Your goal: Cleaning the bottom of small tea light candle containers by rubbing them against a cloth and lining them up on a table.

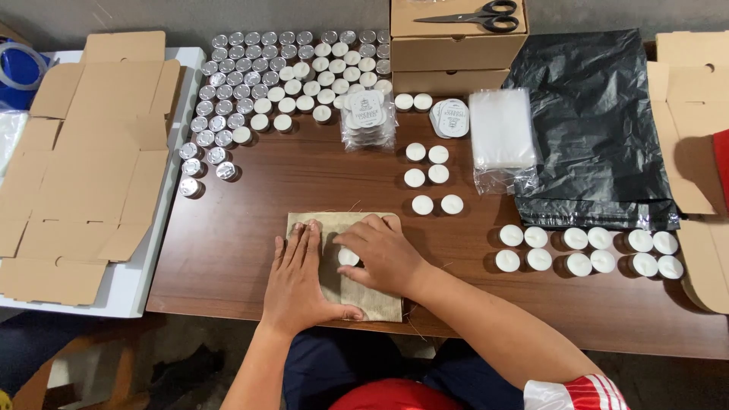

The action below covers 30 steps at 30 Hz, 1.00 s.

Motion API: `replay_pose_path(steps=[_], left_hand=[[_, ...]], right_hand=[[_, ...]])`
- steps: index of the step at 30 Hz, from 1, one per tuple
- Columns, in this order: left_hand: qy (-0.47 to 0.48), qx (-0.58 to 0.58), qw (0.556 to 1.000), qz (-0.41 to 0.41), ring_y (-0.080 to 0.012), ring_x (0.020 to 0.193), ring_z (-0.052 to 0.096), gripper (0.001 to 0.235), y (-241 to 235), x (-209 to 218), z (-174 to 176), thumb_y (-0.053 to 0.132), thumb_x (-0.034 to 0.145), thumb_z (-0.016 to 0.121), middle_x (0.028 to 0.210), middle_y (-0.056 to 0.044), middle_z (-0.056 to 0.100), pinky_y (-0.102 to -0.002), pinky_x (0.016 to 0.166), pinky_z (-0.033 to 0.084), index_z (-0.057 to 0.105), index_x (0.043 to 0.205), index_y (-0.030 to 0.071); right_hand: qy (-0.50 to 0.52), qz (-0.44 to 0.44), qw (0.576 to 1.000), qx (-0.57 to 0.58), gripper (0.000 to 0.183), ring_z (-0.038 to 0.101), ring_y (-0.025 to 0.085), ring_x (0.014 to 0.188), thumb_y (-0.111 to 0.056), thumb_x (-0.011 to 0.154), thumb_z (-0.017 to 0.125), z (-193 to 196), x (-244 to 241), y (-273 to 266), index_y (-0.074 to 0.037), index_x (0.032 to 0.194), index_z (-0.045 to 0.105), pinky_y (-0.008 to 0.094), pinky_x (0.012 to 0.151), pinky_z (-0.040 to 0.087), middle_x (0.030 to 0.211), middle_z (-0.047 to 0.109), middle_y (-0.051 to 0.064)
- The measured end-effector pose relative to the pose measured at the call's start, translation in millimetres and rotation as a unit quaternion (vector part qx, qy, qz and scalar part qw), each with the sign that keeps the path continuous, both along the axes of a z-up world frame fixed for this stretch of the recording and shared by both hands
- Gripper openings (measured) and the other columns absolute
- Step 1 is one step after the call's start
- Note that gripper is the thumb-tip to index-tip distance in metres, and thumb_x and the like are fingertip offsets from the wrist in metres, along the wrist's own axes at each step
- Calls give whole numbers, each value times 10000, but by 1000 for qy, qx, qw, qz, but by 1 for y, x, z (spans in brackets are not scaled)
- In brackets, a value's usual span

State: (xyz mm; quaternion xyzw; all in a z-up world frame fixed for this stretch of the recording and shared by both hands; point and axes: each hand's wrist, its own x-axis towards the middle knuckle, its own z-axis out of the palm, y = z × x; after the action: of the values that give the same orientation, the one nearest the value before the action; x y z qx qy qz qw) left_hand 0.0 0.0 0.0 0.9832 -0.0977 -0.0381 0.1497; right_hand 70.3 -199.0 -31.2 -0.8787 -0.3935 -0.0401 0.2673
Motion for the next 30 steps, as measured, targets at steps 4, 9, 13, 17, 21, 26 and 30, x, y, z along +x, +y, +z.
replay_pose_path(steps=[4, 9, 13, 17, 21, 26, 30], left_hand=[[-12, -8, 1000, 2, -360, 1548, 248, 1714, 0, -1, 0, 959, 361, 833, 1612, -218, 364, -560, 1271, 94, 198, 1625, -9], [-11, -5, 1000, 6, -354, 1549, 253, 1748, 2, 0, -8, 1005, 313, 796, 1612, -219, 367, -550, 1279, 93, 225, 1614, -14], [-15, 0, 1000, 2, -350, 1551, 247, 1733, 2, -1, -5, 990, 336, 806, 1622, -205, 356, -558, 1272, 99, 209, 1626, -1], [-13, -6, 1000, 1, -361, 1546, 251, 1727, 2, -1, -5, 988, 332, 812, 1616, -212, 360, -561, 1271, 106, 232, 1614, -14], [-18, -1, 1000, -1, -356, 1550, 246, 1730, 2, -1, -6, 993, 339, 802, 1623, -207, 352, -559, 1271, 103, 215, 1623, -7], [-9, 0, 1000, 5, -343, 1556, 234, 1731, 1, 0, -5, 1002, 328, 796, 1635, -191, 341, -547, 1277, 92, 228, 1619, 0], [15, 6, 1000, 5, -348, 1559, 220, 1722, 0, 0, -1, 981, 348, 827, 1649, -194, 311, -555, 1275, 100, 211, 1621, -3]], right_hand=[[64, 26, 997, 21, 468, 544, 216, 1149, -270, 810, 717, -8, 2, 1, -221, 1269, 637, 406, 931, 306, 1148, 679, -6], [52, 12, 998, 35, 562, 531, 237, 1186, -411, 778, 757, 11, -2, 0, -181, 1272, 619, 442, 943, 326, 1232, 652, 30], [34, 3, 999, 25, 475, 572, 219, 1123, -393, 856, 732, -4, 2, 1, -182, 1269, 627, 418, 925, 322, 1112, 683, 21], [102, 33, 993, 58, 543, 515, 227, 1270, -220, 771, 698, 16, -1, -1, -238, 1305, 601, 431, 985, 280, 1229, 677, -15], [37, -15, 999, 10, 526, 530, 226, 1183, -405, 833, 724, 13, 0, -2, -221, 1313, 607, 454, 974, 289, 1134, 687, 1], [71, 25, 997, 21, 494, 492, 222, 1257, -235, 834, 661, 12, -2, 0, -249, 1325, 610, 443, 992, 277, 1237, 671, -23], [34, 24, 999, -9, 529, 487, 236, 1239, -457, 846, 711, 17, -4, 0, -220, 1308, 604, 468, 989, 308, 1273, 623, 8]])
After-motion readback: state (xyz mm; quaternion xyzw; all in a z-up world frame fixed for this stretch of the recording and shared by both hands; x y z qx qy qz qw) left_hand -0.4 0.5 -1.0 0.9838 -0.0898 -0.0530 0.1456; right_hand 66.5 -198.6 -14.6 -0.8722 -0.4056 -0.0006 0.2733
